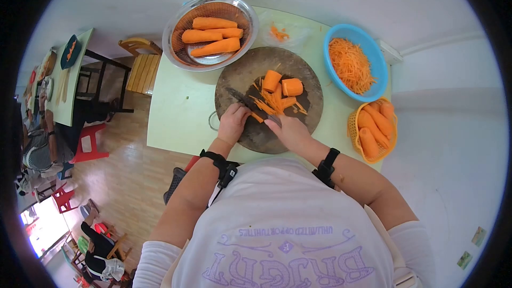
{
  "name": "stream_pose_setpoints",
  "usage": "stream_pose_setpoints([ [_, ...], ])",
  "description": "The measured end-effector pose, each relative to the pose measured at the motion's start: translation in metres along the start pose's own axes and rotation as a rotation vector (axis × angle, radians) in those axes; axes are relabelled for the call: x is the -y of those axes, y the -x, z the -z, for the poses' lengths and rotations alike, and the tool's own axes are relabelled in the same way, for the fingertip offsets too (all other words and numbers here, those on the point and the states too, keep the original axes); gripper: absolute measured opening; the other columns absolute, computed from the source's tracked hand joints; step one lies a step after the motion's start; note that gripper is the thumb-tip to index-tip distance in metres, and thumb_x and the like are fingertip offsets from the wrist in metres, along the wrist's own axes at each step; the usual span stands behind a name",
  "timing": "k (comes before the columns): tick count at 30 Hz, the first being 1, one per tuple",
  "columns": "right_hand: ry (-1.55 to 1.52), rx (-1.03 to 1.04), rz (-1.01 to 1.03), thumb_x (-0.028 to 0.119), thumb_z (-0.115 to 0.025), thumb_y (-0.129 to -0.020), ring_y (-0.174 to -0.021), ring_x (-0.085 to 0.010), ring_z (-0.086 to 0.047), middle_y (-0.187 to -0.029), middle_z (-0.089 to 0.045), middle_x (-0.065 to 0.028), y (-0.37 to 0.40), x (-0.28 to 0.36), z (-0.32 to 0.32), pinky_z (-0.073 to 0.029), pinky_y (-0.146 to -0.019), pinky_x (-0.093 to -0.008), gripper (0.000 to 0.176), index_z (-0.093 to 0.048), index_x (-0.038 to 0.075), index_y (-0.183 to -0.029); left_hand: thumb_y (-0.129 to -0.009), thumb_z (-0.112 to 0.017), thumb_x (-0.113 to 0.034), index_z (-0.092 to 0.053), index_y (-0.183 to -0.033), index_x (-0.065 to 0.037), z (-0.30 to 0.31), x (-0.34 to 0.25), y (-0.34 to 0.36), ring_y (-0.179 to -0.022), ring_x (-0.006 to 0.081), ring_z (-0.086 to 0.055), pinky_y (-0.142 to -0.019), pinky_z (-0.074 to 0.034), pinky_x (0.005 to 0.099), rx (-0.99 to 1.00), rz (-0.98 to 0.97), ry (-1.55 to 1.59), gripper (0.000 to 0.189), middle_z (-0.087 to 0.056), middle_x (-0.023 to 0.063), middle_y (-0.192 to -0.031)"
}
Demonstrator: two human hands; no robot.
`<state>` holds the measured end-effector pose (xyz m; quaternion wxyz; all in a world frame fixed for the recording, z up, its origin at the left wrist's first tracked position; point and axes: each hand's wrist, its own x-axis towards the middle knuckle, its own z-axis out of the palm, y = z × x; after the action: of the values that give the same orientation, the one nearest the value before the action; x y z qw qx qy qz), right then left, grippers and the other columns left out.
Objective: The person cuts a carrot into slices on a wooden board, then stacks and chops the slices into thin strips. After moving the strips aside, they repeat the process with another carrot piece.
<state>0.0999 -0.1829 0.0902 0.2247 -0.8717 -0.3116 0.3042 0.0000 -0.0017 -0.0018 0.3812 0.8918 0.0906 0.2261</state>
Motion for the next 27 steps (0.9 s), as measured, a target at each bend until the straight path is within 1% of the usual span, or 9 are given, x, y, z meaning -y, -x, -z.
stream_pose_setpoints([
  [2, -0.05, 0.001, 0.007, 0.043, -0.054, -0.097, -0.093, -0.0411, -0.065, -0.097, -0.068, -0.024, -0.002, -0.002, 0.001, -0.05, -0.081, -0.0454, 0.047, -0.063, 0.0, -0.114, -0.08, -0.07, -0.007, -0.066, -0.088, -0.005, 0.0, 0.001, 0.0, -0.086, 0.0316, -0.063, -0.075, -0.052, 0.0393, -0.009, -0.014, 0.015, 0.009, -0.062, 0.0105, -0.09],
  [3, -0.051, 0.001, 0.008, 0.043, -0.054, -0.097, -0.093, -0.0411, -0.065, -0.097, -0.068, -0.024, -0.002, -0.001, 0.003, -0.05, -0.081, -0.0454, 0.047, -0.063, 0.0, -0.114, -0.08, -0.07, -0.007, -0.066, -0.088, -0.005, 0.0, 0.002, 0.001, -0.086, 0.0316, -0.063, -0.075, -0.052, 0.0393, -0.009, -0.014, 0.014, 0.009, -0.062, 0.0105, -0.09],
  [5, -0.14, 0.046, -0.045, 0.042, -0.054, -0.097, -0.092, -0.0403, -0.065, -0.096, -0.068, -0.0229, -0.001, 0.004, 0.009, -0.05, -0.08, -0.0435, 0.046, -0.063, 0.002, -0.117, -0.08, -0.07, -0.007, -0.066, -0.088, -0.005, -0.001, 0.002, 0.0, -0.086, 0.0316, -0.063, -0.075, -0.052, 0.0394, -0.017, -0.024, 0.016, 0.009, -0.062, 0.0108, -0.091],
  [9, -0.142, 0.059, -0.112, 0.042, -0.054, -0.097, -0.091, -0.0396, -0.065, -0.095, -0.068, -0.0224, 0.005, 0.009, 0.017, -0.05, -0.08, -0.0423, 0.044, -0.063, 0.004, -0.119, -0.08, -0.07, -0.006, -0.066, -0.089, -0.005, 0.0, 0.001, 0.001, -0.086, 0.0316, -0.063, -0.075, -0.052, 0.0393, -0.013, -0.017, 0.004, 0.01, -0.062, 0.0108, -0.092],
  [11, -0.142, 0.054, -0.049, 0.043, -0.055, -0.097, -0.09, -0.0403, -0.065, -0.093, -0.068, -0.0232, 0.012, 0.012, 0.024, -0.05, -0.078, -0.0429, 0.046, -0.064, 0.001, -0.114, -0.081, -0.07, -0.006, -0.066, -0.089, -0.004, 0.0, 0.001, 0.001, -0.087, 0.0316, -0.063, -0.076, -0.052, 0.0392, -0.015, -0.004, 0.014, 0.01, -0.063, 0.0107, -0.093],
  [14, -0.068, 0.084, -0.086, 0.044, -0.056, -0.096, -0.088, -0.0415, -0.064, -0.091, -0.067, -0.0241, 0.015, 0.012, 0.025, -0.05, -0.077, -0.0438, 0.048, -0.064, -0.001, -0.109, -0.081, -0.07, -0.006, -0.066, -0.089, -0.004, -0.001, 0.002, 0.001, -0.087, 0.0315, -0.063, -0.076, -0.052, 0.0392, -0.013, -0.006, 0.021, 0.01, -0.063, 0.0106, -0.093],
  [17, -0.052, 0.074, -0.058, 0.045, -0.056, -0.096, -0.088, -0.0427, -0.064, -0.089, -0.067, -0.025, 0.016, 0.008, 0.024, -0.05, -0.076, -0.045, 0.049, -0.064, -0.003, -0.106, -0.08, -0.07, -0.006, -0.065, -0.089, -0.004, -0.001, 0.001, 0.002, -0.087, 0.0316, -0.063, -0.075, -0.052, 0.0391, -0.011, 0.002, -0.001, 0.01, -0.063, 0.0105, -0.093],
  [27, -0.033, 0.082, -0.069, 0.047, -0.054, -0.096, -0.09, -0.0448, -0.063, -0.092, -0.067, -0.0263, 0.014, 0.006, 0.02, -0.05, -0.078, -0.047, 0.052, -0.064, -0.003, -0.106, -0.08, -0.07, -0.006, -0.065, -0.088, -0.004, 0.001, -0.001, 0.0, -0.086, 0.0315, -0.063, -0.075, -0.052, 0.039, -0.005, -0.004, 0.002, 0.009, -0.062, 0.0104, -0.091],
])
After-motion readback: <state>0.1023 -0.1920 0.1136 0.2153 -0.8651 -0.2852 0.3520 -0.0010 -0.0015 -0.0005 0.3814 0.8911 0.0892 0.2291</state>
